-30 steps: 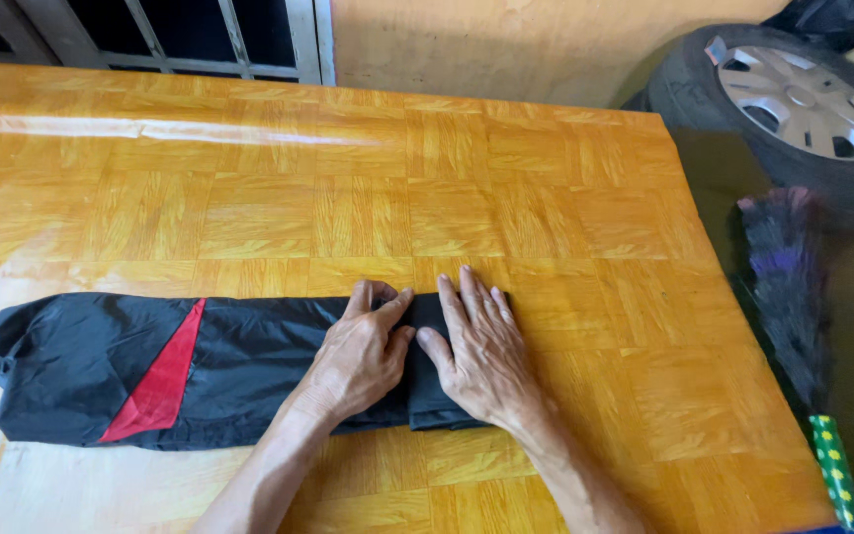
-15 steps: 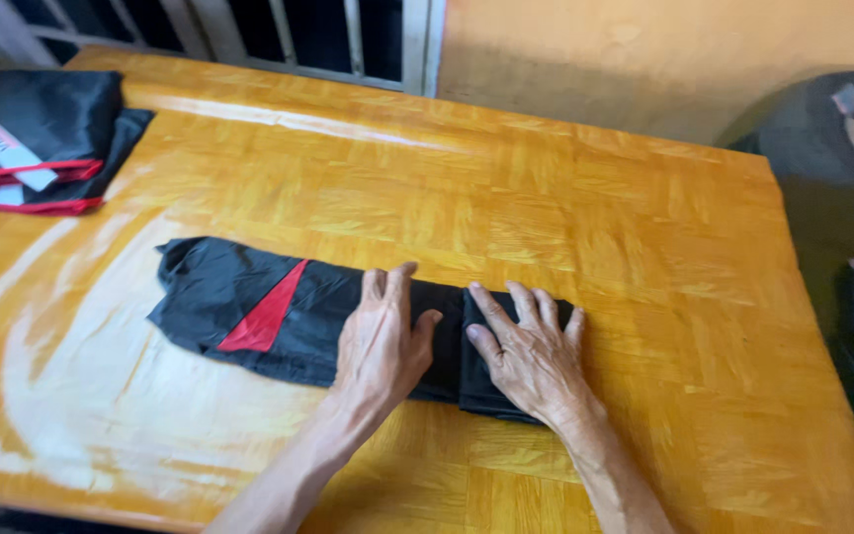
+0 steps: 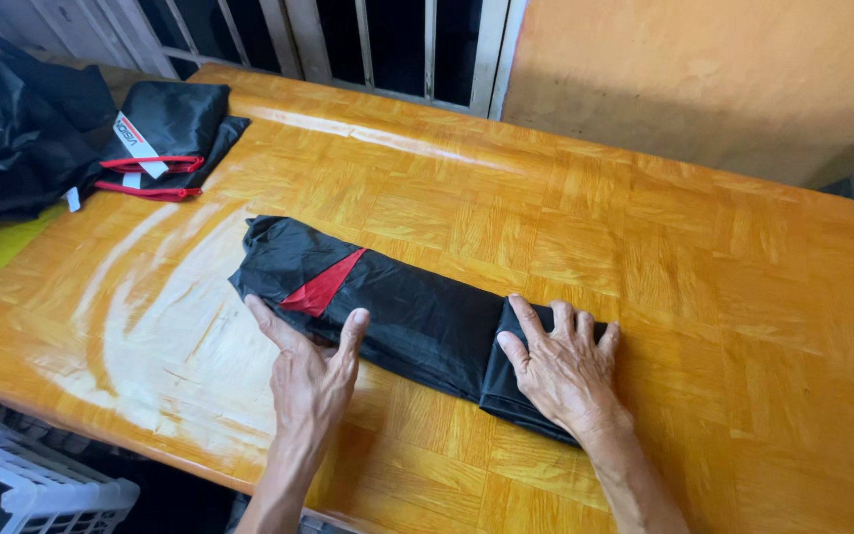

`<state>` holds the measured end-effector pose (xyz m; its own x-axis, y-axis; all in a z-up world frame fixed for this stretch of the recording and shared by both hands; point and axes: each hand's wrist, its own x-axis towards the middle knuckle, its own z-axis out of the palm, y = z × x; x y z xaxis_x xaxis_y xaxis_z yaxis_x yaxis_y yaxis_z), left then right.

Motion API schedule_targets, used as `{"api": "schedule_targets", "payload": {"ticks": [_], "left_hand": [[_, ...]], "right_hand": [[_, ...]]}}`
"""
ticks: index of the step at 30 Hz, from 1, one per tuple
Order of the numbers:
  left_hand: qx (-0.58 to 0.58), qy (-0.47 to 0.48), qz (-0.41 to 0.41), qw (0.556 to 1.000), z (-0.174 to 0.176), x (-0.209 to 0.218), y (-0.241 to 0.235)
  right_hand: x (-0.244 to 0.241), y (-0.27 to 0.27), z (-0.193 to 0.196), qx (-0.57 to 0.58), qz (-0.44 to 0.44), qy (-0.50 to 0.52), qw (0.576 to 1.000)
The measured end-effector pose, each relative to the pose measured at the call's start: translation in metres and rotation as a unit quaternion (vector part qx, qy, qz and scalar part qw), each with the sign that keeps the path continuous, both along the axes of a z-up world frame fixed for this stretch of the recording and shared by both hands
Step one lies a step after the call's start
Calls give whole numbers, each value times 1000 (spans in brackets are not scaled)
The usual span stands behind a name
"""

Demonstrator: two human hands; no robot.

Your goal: The person folds a large black tarp with red accents on a wooden table, smoothing it repeatedly to create a compact rectangular bundle. The person then places the folded tarp into a black drawstring bag and pulls the red drawstrings to close it.

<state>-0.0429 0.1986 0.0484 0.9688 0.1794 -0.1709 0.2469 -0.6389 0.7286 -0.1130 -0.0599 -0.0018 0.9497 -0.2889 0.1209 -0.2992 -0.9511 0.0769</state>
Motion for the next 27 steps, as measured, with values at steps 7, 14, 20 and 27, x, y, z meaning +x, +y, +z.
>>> {"api": "schedule_targets", "payload": {"ticks": [7,14,20,27], "left_hand": [[-524,-46,124,841,2,6,-36],[-575,-26,198,793,22,22,-70],[-497,-61,236,833,-46,66,-65],[-289,-252,-34,923,-98,84,-43]], "right_hand": [[-3,4,4,-8,1,-66,998],[-7,7,12,90,-33,16,995],[-8,7,10,80,-33,-10,996],[-6,8,12,88,-21,-5,996]]}}
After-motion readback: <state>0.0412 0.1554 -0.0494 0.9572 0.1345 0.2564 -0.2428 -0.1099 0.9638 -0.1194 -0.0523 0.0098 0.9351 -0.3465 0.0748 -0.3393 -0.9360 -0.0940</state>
